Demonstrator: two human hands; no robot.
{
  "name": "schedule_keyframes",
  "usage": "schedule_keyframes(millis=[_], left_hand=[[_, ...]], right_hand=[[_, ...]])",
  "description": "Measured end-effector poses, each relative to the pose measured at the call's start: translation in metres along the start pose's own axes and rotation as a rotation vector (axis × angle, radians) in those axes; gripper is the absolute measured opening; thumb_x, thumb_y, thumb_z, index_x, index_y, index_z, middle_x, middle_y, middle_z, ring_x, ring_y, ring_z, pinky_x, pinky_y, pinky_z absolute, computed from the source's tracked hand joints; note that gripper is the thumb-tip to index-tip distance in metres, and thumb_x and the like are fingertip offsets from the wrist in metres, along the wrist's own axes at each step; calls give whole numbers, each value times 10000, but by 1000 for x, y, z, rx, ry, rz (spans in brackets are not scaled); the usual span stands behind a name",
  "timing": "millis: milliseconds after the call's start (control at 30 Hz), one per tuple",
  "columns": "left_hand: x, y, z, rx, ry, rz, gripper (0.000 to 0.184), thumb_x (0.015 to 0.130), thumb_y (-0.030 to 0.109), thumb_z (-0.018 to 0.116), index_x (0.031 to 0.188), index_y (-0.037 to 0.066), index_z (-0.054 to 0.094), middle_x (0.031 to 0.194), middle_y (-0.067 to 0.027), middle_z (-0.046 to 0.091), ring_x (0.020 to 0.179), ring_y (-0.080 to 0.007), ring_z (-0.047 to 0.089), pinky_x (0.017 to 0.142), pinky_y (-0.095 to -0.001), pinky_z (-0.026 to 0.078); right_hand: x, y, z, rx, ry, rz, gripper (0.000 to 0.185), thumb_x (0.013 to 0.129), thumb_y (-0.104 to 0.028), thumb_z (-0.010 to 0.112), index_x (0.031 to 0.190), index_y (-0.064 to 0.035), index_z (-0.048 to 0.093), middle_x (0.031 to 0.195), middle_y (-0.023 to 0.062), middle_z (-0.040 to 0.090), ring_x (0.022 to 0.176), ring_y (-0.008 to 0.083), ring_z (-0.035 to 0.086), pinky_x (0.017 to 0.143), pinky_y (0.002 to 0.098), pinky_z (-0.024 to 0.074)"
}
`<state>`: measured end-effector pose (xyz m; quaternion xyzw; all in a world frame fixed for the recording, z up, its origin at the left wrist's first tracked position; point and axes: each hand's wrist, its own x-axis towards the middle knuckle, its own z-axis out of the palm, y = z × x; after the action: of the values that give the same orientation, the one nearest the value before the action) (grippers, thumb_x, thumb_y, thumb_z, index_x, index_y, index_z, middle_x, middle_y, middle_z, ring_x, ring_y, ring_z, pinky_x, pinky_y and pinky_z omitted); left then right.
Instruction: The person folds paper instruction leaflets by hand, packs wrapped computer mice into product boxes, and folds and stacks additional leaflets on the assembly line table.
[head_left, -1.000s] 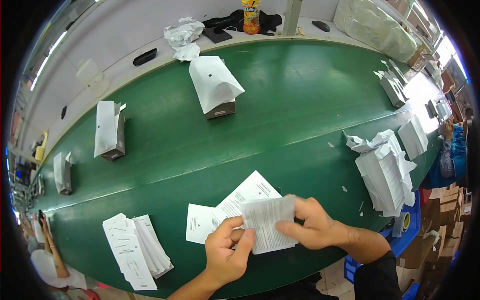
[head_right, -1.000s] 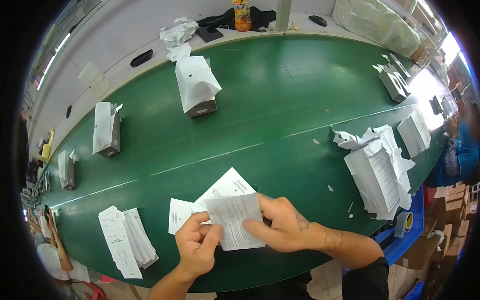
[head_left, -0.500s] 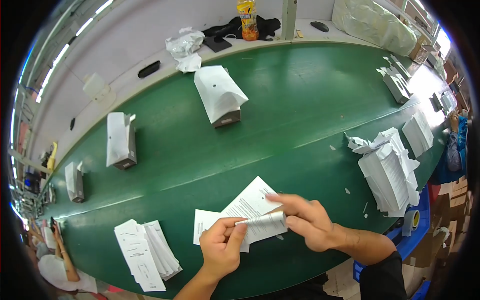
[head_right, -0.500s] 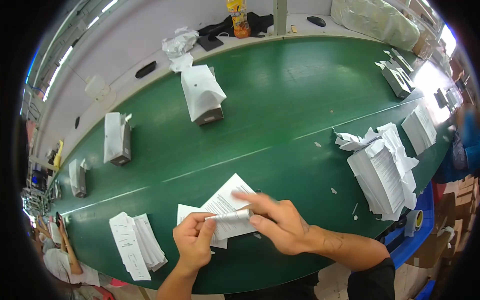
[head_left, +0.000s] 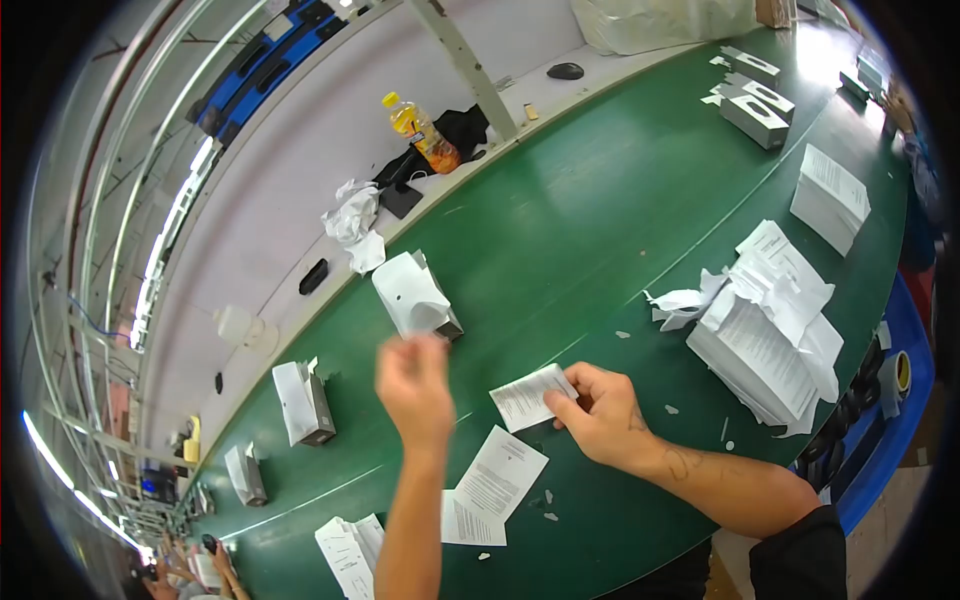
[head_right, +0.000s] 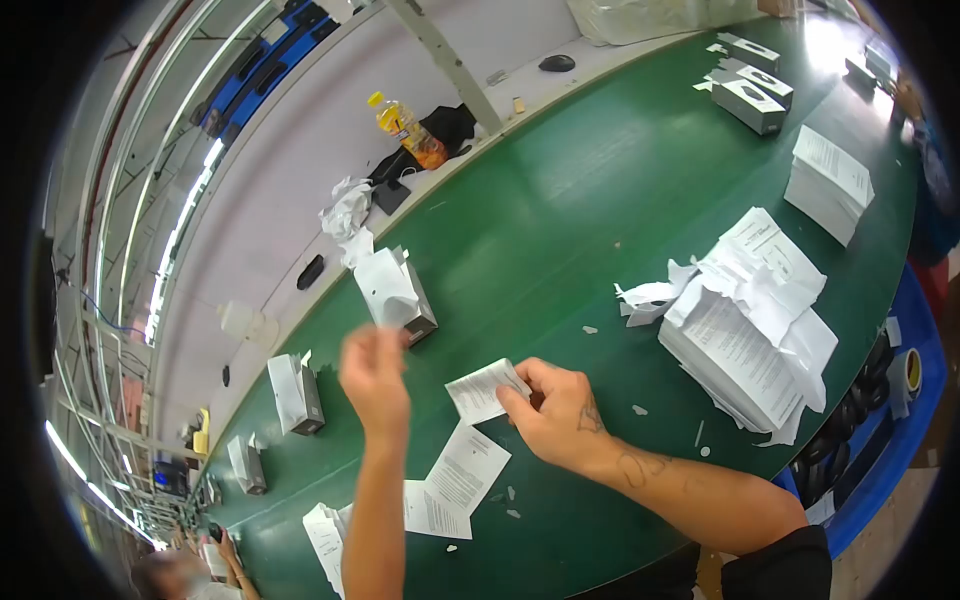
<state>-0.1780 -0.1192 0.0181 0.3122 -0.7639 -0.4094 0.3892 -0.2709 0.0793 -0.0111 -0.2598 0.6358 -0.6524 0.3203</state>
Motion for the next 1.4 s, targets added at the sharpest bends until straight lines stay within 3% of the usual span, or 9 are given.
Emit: schedule_keyframes(millis=[100, 333, 433, 600, 733, 867, 1000, 1133, 1400], left_hand=[[95, -24, 9, 80, 335, -281, 736, 823, 303, 760, 1370, -5, 375, 1223, -183, 575, 1069, -273, 573, 960, -385, 427], [133, -54, 14, 475, 214, -335, 954, 679, 369, 851, 1408, -1, 360, 1240, -206, 571, 1099, -324, 586, 956, -381, 443], [129, -57, -4, 263, 232, -80, 651, 786, 258, 802, 1280, -36, 496, 1179, -165, 616, 1018, -245, 626, 867, -394, 505], [26, 23, -28, -346, -41, -238, 170, 914, 96, 645, 1046, -8, 666, 1027, -64, 677, 872, -132, 626, 787, -295, 492], [-70, 50, -36, -280, -347, -272, 99, 893, 76, 672, 912, -19, 691, 1025, -80, 676, 880, -152, 633, 805, -294, 493], [-99, 42, -10, -182, -87, 12, 101, 894, 69, 670, 895, -32, 678, 1094, -128, 645, 967, -197, 625, 840, -314, 495], [-104, 32, -19, -44, -169, -26, 190, 900, 79, 666, 1052, -30, 633, 1214, -178, 574, 1097, -248, 586, 890, -355, 497], [-111, 35, -12, -470, -2, -19, 418, 862, 80, 710, 1217, -29, 518, 1220, -195, 566, 1137, -262, 577, 904, -375, 504], [-134, 34, -32, -309, -315, -344, 598, 753, 121, 828, 1214, -48, 486, 1015, -131, 669, 934, -205, 668, 807, -330, 544]], right_hand=[[10, 18, -2, -227, -2, -242, 139, 900, -99, 642, 986, 4, 678, 838, 105, 691, 638, 168, 649, 588, 305, 508], [12, 28, -5, -436, -26, -625, 219, 852, -100, 669, 1062, -40, 689, 859, 134, 666, 620, 282, 633, 594, 321, 506], [19, 26, -8, -417, -37, -490, 194, 876, -82, 655, 1058, -22, 686, 876, 95, 652, 717, 207, 664, 639, 291, 507], [30, 15, -8, -42, -80, -69, 175, 909, -51, 626, 1071, -5, 676, 909, 43, 623, 819, 127, 642, 686, 266, 499], [18, 5, -2, 67, -171, -41, 133, 930, -36, 607, 1034, 22, 667, 961, 29, 613, 881, 82, 602, 707, 252, 491], [-5, 8, 15, 60, -380, -65, 172, 924, -80, 604, 1056, 18, 654, 998, 93, 638, 852, 142, 648, 745, 278, 529], [-17, 11, 23, 555, -434, 270, 265, 935, -96, 604, 1166, 34, 592, 1044, 112, 644, 899, 155, 646, 788, 287, 529], [-26, 0, 24, 188, -449, -4, 349, 932, -115, 623, 1229, 44, 535, 1104, 128, 643, 962, 177, 643, 844, 321, 524], [-19, -14, 19, 322, -263, -105, 467, 872, -124, 696, 1283, 9, 517, 1156, 153, 629, 1022, 256, 645, 886, 388, 527]])
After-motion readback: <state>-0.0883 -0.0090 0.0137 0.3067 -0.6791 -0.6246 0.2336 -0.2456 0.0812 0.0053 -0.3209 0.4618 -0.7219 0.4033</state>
